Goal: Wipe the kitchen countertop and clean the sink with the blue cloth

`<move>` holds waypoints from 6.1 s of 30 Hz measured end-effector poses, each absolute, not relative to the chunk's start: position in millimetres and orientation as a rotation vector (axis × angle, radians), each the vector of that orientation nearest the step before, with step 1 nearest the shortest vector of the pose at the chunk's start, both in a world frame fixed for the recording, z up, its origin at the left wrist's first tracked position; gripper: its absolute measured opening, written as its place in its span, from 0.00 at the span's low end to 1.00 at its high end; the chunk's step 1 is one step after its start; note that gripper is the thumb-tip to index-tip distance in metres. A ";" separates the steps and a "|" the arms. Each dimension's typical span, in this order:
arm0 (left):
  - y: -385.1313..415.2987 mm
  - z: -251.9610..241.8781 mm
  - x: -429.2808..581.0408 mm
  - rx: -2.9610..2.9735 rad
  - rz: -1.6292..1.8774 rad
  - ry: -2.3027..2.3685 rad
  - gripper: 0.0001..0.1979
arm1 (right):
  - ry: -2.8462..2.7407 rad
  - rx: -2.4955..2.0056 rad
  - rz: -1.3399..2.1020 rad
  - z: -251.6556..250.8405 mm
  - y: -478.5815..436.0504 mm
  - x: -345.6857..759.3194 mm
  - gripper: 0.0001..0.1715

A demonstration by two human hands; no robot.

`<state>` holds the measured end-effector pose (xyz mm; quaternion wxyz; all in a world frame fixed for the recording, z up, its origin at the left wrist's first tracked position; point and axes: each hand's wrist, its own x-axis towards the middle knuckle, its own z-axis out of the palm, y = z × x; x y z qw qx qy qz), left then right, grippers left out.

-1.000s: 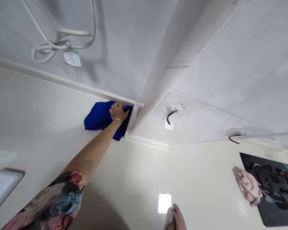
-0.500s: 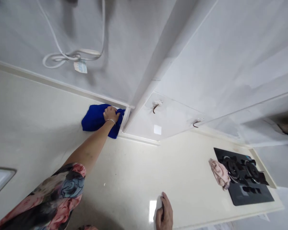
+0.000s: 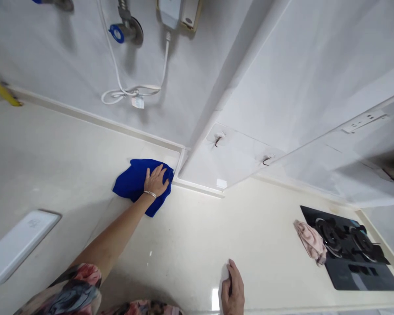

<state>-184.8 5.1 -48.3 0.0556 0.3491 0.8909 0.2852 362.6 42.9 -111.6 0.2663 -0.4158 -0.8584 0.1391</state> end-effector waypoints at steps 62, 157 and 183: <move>-19.2 -39.4 -145.3 0.558 1.342 2.730 0.24 | -2.306 -0.941 0.318 -117.7 52.2 354.3 0.23; 133.5 -46.6 -233.4 0.446 1.420 2.496 0.08 | -2.423 -1.102 0.241 -104.2 45.2 370.1 0.32; 31.6 -42.1 -197.7 1.043 1.234 2.611 0.23 | -2.343 -1.062 0.303 -107.7 43.8 356.0 0.24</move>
